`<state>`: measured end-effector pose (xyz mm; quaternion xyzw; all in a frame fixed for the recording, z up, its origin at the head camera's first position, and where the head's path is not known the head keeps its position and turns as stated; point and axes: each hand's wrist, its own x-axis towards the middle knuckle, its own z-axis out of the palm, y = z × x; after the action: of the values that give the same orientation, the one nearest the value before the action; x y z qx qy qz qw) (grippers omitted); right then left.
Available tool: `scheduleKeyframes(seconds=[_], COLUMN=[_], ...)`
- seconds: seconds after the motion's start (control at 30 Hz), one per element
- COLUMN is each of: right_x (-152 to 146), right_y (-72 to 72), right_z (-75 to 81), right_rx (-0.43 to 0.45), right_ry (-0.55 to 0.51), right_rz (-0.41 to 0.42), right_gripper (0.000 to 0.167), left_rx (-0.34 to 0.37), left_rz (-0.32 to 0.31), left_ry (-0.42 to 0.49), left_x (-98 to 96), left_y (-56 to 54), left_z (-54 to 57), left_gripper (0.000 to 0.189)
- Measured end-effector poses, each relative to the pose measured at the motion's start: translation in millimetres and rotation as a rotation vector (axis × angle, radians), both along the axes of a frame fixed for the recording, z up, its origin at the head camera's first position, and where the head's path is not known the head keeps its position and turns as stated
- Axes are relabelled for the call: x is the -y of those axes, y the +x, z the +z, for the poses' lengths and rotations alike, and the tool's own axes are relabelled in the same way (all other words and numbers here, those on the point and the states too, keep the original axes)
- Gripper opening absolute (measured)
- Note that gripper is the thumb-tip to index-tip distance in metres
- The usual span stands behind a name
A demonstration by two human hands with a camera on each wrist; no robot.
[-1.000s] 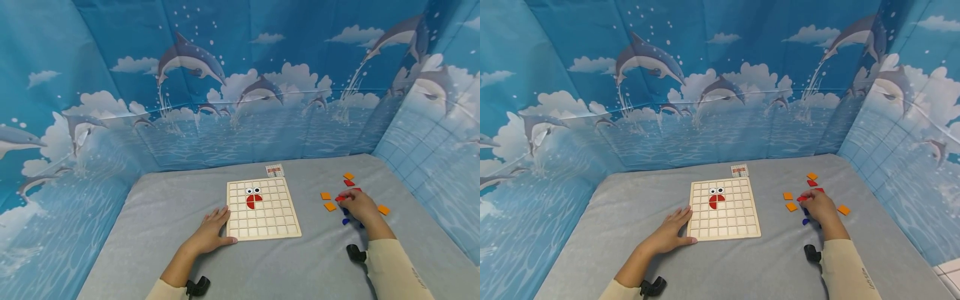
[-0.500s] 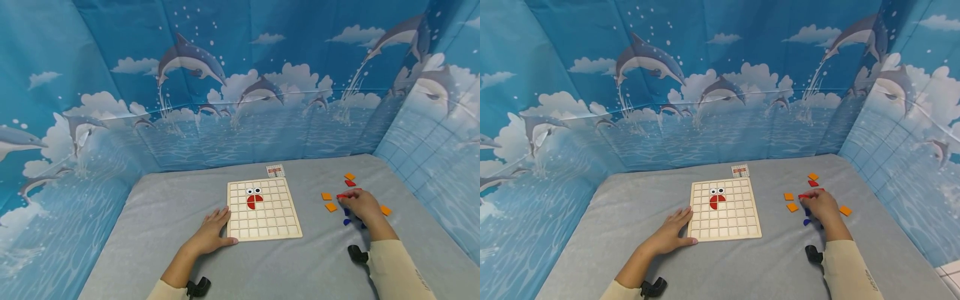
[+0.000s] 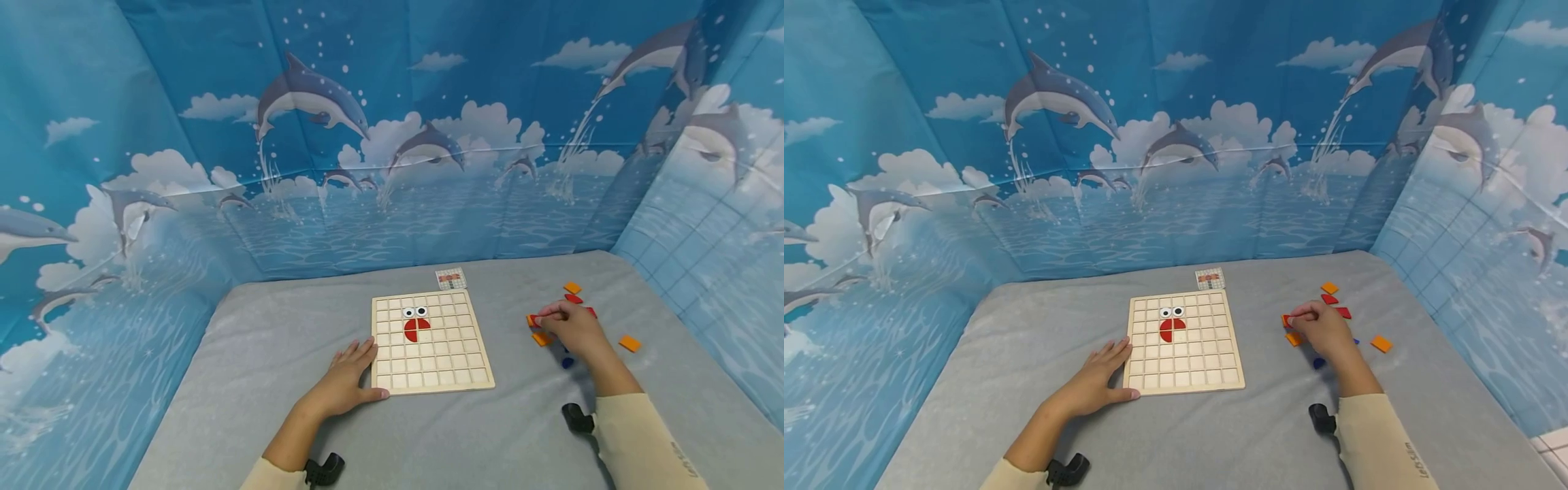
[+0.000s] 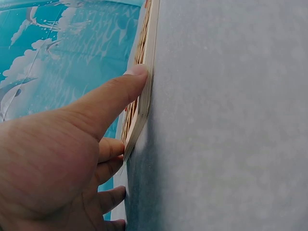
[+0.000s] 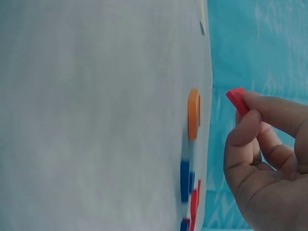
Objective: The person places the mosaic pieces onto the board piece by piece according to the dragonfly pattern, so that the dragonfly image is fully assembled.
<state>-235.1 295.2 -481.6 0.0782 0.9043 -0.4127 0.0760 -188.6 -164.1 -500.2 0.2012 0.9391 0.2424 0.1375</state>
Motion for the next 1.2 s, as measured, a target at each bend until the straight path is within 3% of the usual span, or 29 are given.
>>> scheduleKeyframes(seconds=[0.2,0.73,1.2], right_x=[22.8,98.6,148.5], right_y=[-1.1,-8.1,-12.8], right_z=[-1.3,0.9,-4.2], right_rx=[-0.003,-0.067,-0.029], right_ry=[-0.094,-0.281,-0.298], right_rz=[-0.011,0.126,0.174], right_gripper=[0.041,0.034,0.02], left_rx=[0.0,-0.011,-0.02], left_rz=[-0.001,0.001,-0.002], left_ry=[0.001,0.001,0.008], left_x=[-1.0,-1.5,-1.2], left_y=[-0.4,-2.0,-1.5], left_z=[0.2,1.1,0.3], left_gripper=[0.097,0.097,0.097])
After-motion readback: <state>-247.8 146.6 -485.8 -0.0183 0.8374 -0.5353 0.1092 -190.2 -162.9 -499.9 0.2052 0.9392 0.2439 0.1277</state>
